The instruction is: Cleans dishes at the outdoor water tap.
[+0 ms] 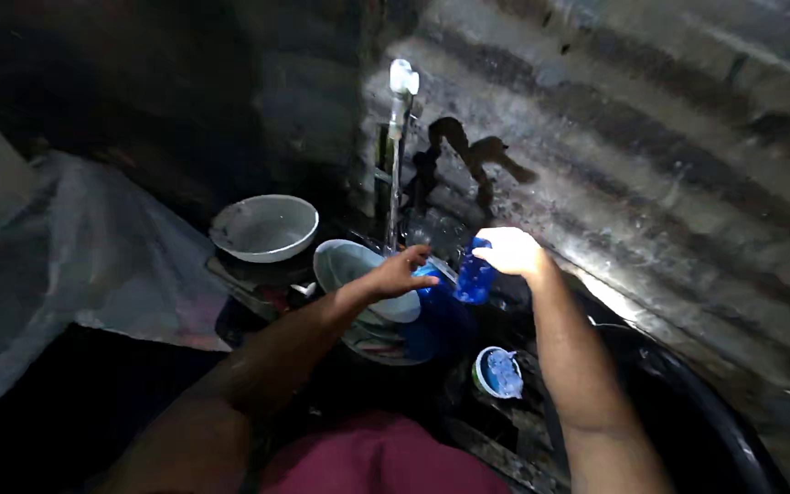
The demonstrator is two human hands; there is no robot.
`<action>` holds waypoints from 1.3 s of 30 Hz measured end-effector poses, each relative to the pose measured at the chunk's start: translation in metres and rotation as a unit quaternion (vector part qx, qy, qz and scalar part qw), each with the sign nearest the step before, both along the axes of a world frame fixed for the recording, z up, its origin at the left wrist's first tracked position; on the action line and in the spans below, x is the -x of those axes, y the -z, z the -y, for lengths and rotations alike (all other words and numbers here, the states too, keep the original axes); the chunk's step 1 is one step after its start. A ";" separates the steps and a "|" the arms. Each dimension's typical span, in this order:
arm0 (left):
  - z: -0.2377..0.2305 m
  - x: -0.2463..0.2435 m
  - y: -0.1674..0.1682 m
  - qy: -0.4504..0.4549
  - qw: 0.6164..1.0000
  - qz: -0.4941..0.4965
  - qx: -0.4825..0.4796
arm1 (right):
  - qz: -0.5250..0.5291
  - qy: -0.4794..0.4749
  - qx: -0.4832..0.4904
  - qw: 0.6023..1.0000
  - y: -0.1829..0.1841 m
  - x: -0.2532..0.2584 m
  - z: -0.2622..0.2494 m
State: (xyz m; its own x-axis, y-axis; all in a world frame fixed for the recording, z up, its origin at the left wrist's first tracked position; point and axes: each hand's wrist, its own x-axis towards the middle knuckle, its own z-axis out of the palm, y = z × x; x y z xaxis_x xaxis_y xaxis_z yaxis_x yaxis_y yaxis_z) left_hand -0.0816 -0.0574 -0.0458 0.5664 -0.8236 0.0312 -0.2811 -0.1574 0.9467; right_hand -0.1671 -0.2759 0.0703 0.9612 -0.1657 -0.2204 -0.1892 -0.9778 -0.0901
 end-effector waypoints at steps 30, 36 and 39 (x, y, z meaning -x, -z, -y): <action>-0.056 -0.094 -0.062 -0.140 0.977 -0.102 0.122 | 0.220 0.260 -0.233 0.911 0.075 -0.098 -0.136; -0.041 -0.110 -0.168 -0.209 0.950 0.203 0.114 | 0.275 0.143 -0.267 0.913 0.092 -0.106 -0.116; -0.029 -0.107 -0.205 -0.187 0.950 0.249 -0.005 | 0.202 0.200 -0.291 0.914 0.058 -0.095 -0.136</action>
